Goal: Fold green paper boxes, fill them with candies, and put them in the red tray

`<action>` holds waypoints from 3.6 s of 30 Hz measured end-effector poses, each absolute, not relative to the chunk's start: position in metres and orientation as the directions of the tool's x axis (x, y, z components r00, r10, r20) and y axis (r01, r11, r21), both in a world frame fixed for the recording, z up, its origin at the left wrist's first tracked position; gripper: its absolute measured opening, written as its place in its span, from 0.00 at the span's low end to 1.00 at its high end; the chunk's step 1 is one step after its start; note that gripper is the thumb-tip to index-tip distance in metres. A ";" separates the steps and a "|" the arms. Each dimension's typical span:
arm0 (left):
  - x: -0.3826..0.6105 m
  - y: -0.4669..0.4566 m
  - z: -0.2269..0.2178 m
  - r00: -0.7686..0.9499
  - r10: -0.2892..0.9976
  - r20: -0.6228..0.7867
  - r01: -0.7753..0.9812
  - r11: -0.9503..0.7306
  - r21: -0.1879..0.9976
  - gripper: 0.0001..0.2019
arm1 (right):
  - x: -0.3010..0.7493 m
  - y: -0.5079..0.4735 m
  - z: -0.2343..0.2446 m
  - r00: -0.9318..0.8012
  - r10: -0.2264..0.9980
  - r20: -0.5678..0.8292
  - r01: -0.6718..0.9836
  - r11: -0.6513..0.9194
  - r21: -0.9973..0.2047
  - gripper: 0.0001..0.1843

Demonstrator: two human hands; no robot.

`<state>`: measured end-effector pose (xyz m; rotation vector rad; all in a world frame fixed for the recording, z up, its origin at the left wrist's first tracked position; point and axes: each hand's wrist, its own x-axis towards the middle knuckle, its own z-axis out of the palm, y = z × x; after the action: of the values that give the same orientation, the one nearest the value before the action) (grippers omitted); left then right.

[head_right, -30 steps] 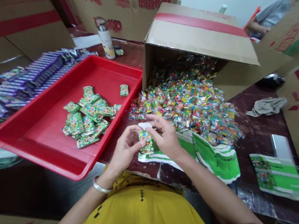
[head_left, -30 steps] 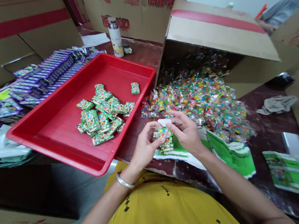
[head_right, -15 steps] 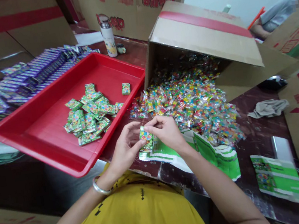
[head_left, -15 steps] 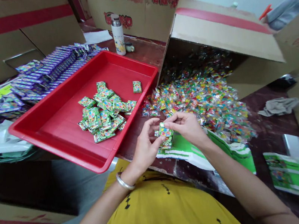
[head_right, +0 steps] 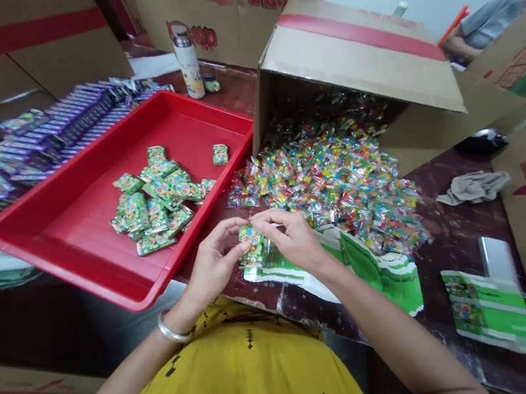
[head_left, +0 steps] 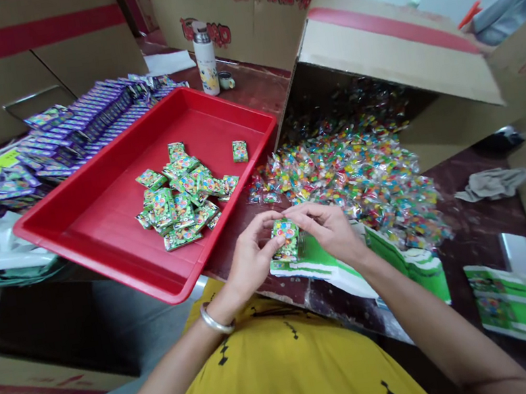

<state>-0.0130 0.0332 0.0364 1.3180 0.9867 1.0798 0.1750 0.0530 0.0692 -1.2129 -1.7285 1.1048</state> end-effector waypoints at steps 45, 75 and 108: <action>-0.012 0.035 0.025 0.619 0.764 -0.181 -0.236 0.401 0.885 0.25 | 0.195 0.045 0.062 -0.489 0.834 -0.254 0.377 -0.060 -0.924 0.13; -0.008 0.029 0.024 0.313 0.950 0.013 -0.196 0.051 0.979 0.15 | 0.163 0.036 0.029 0.042 0.978 0.202 0.143 0.195 -0.970 0.04; -0.010 0.028 0.018 0.358 0.933 -0.013 -0.077 0.044 0.996 0.22 | 0.181 0.055 0.035 -0.222 0.968 -0.119 0.114 -0.096 -0.989 0.10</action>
<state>-0.0096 0.0285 0.0183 1.2785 0.8925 0.9556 0.1806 0.0555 0.0349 -1.2494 -1.4042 1.4120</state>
